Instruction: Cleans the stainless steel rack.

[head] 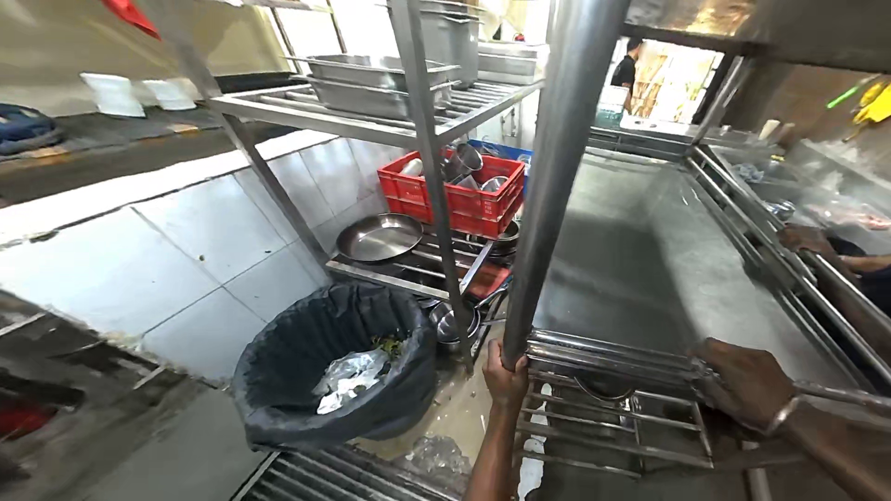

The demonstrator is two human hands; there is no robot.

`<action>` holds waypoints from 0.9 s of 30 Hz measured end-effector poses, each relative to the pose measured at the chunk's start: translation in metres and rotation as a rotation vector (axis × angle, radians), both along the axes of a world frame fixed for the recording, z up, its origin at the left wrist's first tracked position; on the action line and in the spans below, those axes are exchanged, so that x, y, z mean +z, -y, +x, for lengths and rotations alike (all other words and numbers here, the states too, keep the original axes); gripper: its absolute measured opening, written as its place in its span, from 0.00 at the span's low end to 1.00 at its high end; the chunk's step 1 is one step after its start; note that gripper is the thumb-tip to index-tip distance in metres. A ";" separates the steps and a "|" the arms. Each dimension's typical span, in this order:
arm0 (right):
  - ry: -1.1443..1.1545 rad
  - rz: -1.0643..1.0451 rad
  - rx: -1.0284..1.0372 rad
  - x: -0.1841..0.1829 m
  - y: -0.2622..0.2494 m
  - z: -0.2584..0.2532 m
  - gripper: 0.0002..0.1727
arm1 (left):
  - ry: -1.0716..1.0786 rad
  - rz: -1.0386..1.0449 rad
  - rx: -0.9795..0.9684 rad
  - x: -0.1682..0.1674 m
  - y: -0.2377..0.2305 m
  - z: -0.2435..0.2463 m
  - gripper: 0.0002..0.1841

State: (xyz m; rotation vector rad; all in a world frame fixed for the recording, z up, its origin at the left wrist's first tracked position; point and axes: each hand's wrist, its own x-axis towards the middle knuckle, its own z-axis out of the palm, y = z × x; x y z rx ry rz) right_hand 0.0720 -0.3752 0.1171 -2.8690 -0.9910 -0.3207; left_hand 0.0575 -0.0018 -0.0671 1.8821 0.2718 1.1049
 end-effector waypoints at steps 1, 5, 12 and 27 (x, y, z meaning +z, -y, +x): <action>0.005 -0.040 -0.020 0.003 -0.014 -0.004 0.17 | -0.006 0.000 -0.004 -0.001 -0.001 0.000 0.52; -0.217 -0.147 -0.038 0.031 -0.106 -0.004 0.19 | -0.035 0.033 0.011 -0.001 -0.006 -0.002 0.55; -0.470 0.049 0.096 0.036 -0.261 0.012 0.27 | -0.038 0.050 0.003 0.020 -0.002 -0.015 0.36; -0.834 -0.052 -0.004 0.041 -0.004 0.037 0.22 | -0.092 -0.007 0.054 0.020 0.011 -0.013 0.47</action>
